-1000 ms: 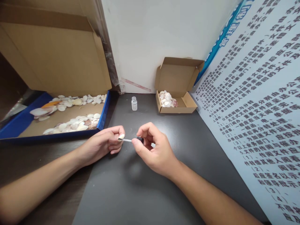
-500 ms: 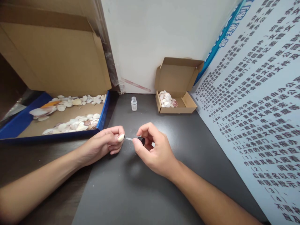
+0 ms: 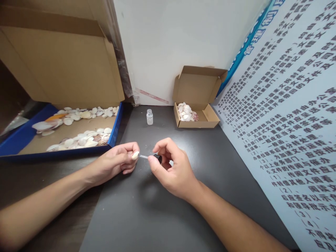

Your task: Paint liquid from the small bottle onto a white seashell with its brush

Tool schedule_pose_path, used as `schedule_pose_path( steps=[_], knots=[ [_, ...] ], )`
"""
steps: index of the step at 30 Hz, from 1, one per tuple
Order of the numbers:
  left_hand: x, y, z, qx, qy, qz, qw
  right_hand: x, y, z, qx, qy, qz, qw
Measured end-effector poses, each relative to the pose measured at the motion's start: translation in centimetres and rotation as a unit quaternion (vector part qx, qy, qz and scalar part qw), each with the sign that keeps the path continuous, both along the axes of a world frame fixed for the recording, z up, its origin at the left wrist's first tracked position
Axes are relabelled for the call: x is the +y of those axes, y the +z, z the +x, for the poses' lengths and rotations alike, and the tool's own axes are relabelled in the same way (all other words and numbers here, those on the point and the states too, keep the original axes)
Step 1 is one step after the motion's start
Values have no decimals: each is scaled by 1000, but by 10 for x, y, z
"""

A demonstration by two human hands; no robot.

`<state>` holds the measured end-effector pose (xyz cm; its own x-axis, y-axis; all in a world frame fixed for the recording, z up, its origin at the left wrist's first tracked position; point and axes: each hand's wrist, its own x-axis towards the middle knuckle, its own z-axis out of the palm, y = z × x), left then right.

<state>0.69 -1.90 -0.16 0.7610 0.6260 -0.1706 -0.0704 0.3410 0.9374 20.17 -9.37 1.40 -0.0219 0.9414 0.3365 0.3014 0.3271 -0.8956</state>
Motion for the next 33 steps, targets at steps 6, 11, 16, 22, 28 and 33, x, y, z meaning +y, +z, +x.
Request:
schedule_pose_path(
  steps=[6,11,16,22,28,33],
  knots=[
    [0,0,0,7,2,2,1000,-1,-1,0,4,1,4,1000],
    [-1,5,1,0,8,-29,1000,-1,-2,0,15,2,14,1000],
    [-2,6,2,-1,9,-35,999,0,-1,0,13,8,10,1000],
    [-2,5,2,2,13,-39,999,-1,0,-1,9,8,8,1000],
    [-1,6,2,5,6,-36,999,0,0,0,19,4,1,1000],
    [-1,4,0,10,4,-33,999,2,0,1,-18,-21,-32,999]
  ],
)
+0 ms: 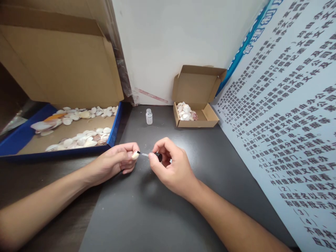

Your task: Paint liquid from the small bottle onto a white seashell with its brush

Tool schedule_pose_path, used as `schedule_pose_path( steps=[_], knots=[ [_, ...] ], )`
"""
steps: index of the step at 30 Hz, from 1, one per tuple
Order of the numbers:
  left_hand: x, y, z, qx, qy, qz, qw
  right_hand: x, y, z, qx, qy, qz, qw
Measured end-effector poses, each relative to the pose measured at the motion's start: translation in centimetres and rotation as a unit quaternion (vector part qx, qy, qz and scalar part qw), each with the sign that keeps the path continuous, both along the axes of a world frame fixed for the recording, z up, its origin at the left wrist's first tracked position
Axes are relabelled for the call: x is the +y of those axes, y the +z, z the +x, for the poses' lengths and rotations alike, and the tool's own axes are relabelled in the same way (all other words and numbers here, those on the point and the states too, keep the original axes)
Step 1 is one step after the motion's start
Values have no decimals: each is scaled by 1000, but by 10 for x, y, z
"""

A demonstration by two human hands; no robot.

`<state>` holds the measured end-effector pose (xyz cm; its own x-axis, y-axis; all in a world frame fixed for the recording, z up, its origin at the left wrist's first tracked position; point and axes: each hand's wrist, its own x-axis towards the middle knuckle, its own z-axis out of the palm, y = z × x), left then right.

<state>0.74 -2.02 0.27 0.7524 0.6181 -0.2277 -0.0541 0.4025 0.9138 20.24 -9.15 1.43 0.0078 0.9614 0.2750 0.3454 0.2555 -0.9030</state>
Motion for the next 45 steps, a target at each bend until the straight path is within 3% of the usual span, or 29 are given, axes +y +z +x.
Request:
schedule_pose_path(
  steps=[8,38,45],
  knots=[
    [1,-3,0,0,2,12,1000,-2,0,0,14,13,27,999],
    [0,1,1,7,13,-14,1000,-1,0,0,-15,21,15,1000],
    [0,2,1,5,18,-21,1000,0,-1,1,-31,-30,21,999]
  ],
)
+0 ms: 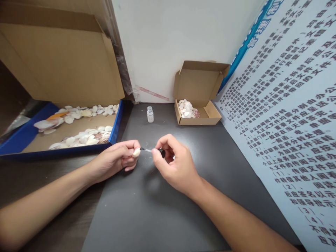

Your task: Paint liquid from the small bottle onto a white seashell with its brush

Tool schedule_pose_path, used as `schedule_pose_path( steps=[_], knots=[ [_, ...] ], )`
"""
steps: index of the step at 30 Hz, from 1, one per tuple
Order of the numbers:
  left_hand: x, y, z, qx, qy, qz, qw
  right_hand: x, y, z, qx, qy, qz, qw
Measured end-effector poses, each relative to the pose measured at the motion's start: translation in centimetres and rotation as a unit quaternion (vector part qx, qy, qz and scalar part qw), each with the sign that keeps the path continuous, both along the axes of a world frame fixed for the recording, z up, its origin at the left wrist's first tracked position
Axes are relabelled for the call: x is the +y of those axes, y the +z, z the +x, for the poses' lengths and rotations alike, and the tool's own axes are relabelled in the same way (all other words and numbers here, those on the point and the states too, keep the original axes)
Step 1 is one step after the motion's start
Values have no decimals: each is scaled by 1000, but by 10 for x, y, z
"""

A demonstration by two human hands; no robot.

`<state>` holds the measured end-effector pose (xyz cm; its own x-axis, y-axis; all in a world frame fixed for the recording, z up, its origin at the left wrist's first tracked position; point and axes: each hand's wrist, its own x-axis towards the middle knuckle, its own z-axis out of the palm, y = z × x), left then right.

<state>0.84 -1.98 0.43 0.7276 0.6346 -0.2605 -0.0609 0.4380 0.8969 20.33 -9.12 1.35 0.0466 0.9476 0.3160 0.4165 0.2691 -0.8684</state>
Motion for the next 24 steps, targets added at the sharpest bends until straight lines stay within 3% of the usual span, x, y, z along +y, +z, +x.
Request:
schedule_pose_path(
  steps=[11,24],
  knots=[
    [-1,-1,-1,-13,-1,-4,1000,-3,1,0,33,60,16,998],
    [-2,0,-2,-18,-3,-1,1000,-2,0,0,23,66,8,998]
  ],
)
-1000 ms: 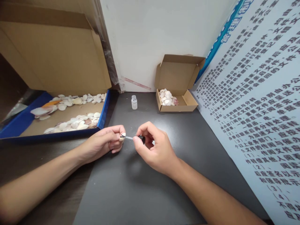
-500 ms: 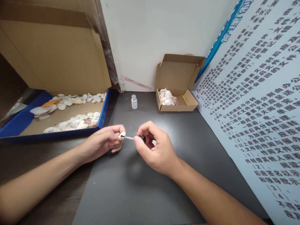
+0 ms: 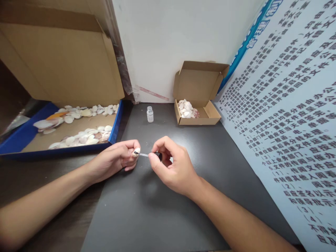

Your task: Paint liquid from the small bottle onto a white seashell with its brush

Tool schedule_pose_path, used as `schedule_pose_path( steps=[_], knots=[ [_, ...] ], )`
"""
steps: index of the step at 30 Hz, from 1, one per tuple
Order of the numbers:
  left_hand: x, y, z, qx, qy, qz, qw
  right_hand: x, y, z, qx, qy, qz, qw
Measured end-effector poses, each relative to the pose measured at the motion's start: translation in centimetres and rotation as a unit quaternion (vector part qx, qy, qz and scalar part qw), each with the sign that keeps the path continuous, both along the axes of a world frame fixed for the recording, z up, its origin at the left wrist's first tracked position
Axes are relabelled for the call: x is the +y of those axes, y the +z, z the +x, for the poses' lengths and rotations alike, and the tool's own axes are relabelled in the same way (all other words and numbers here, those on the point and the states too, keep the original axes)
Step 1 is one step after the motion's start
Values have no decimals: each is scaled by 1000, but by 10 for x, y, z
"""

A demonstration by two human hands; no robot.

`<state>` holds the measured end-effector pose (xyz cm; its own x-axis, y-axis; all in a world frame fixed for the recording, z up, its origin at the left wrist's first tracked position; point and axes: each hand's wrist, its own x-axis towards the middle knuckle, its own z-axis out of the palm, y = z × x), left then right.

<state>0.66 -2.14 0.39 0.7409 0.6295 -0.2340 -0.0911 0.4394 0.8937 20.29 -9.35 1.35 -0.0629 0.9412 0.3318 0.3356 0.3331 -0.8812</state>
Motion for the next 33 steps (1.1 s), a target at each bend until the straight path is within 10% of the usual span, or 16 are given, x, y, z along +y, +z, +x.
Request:
schedule_pose_path(
  steps=[33],
  knots=[
    [1,-2,1,18,-8,17,1000,3,1,1,-18,-88,-10,996]
  ],
)
